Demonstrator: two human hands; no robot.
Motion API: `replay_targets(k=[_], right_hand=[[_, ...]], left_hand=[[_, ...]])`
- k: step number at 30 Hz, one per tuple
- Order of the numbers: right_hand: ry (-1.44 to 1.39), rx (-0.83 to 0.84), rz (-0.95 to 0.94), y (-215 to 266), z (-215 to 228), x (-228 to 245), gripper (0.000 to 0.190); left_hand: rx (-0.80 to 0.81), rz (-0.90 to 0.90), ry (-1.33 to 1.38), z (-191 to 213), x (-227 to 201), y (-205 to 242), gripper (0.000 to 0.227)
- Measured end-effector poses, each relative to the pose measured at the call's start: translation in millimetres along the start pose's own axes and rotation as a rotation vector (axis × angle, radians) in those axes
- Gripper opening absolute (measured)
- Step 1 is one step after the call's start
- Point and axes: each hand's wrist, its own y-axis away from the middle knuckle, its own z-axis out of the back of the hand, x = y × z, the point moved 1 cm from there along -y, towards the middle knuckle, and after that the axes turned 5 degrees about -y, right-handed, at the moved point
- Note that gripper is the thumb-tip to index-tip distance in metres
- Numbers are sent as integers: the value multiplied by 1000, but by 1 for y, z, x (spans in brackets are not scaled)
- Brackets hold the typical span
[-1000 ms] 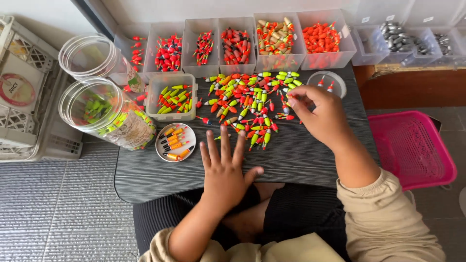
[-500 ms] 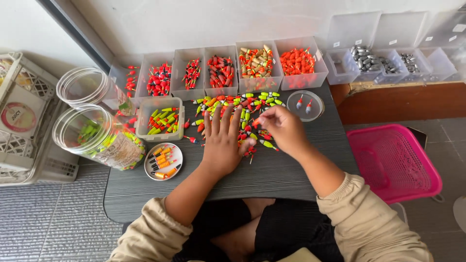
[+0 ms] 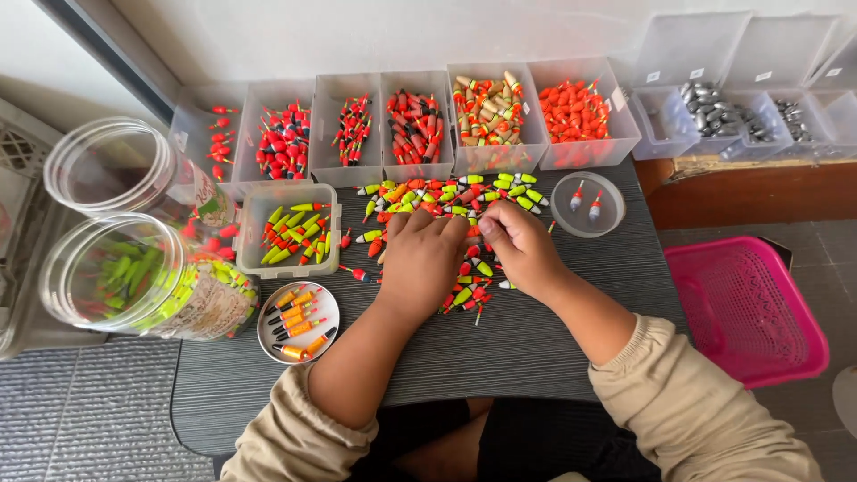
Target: Assembling small fishing floats by attaching caps to the bodies and sorting them into organized bins.
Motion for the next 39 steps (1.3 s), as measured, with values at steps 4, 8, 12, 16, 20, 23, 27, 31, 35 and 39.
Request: replay_targets(k=[4,8,12,16,20,23,27,31,35,39], right_hand=[[4,14,-10,6,-1,25,20],[-58,30,-92,12,-4,19,23],[-211,40,-192,19,-3,6,27],[-184,-33,-149,11,3,26,21],[-4,-56,18,8,10,32,23],[-23,-44,-6,10,8,30,24],[-84,-28,-50,10,4,26,27],[-13,-35,52,5,9,32,22],[30,-1,76,6,9,31,21],[-68,15,-24,8,8,27,28]], left_hand=[[101,75,213,5,-8,5,25],[31,64,260,8,-10,1,20],[27,93,322,15,-11,-3,19],[36,170,401,14,-6,-4,27],[58,181,489,14,-4,-4,29],[33,167,538,24,-6,-9,21],[36,143,520,32,-4,-13,19],[76,194,630,28,-3,-12,24],[83,199,658,24,-5,-10,22],[53,160,610,26,-7,-12,15]])
